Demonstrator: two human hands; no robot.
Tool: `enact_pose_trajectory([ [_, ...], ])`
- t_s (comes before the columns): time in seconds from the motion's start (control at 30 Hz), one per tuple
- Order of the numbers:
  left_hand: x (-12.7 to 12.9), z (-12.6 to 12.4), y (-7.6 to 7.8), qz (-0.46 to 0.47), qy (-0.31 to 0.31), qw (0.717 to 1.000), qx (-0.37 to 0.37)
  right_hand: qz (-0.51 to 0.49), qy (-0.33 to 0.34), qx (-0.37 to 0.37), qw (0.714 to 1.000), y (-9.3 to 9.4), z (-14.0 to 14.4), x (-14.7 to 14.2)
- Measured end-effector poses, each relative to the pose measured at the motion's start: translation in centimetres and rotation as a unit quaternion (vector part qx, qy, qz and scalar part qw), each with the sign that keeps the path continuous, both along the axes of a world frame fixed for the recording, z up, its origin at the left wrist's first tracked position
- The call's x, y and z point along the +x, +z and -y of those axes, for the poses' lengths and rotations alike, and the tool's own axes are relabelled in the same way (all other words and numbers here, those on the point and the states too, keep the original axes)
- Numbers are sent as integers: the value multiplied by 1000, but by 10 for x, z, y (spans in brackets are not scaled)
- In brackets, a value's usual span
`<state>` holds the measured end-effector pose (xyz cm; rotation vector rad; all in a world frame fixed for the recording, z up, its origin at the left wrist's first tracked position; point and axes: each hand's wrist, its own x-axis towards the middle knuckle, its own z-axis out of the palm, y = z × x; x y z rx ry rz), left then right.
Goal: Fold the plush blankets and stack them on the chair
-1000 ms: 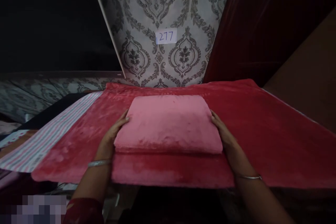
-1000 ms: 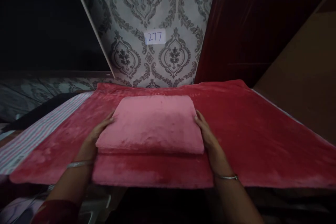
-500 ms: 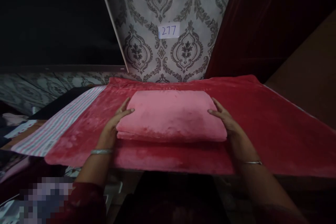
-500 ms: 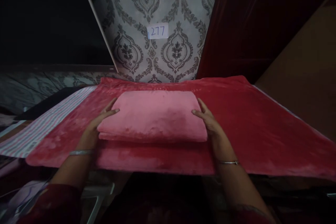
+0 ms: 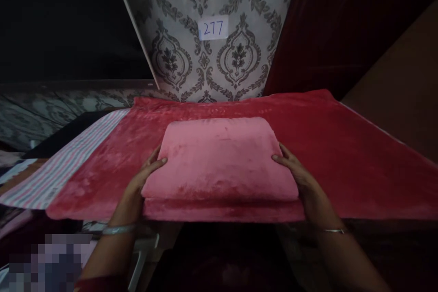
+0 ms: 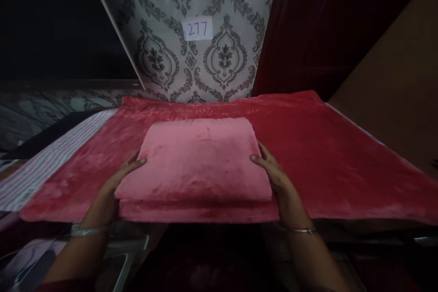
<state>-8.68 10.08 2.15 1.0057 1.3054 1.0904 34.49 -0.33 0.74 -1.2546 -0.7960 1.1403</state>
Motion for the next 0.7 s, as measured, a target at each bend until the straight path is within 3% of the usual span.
enact_pose_trajectory([
  [0.23, 15, -30, 25, 92, -80, 991, -57, -44, 36, 31, 998, 7, -28, 5],
  [0.4, 31, -67, 37, 65, -36, 997, -32, 21, -23, 38, 999, 17, -62, 10],
  [0.57, 31, -81, 32, 33, -35, 996, 72, 38, -44, 91, 994, 10, -66, 15],
  [0.7, 24, -79, 20, 5, -46, 996, 78, -10, -20, 30, 999, -9, -58, 21],
])
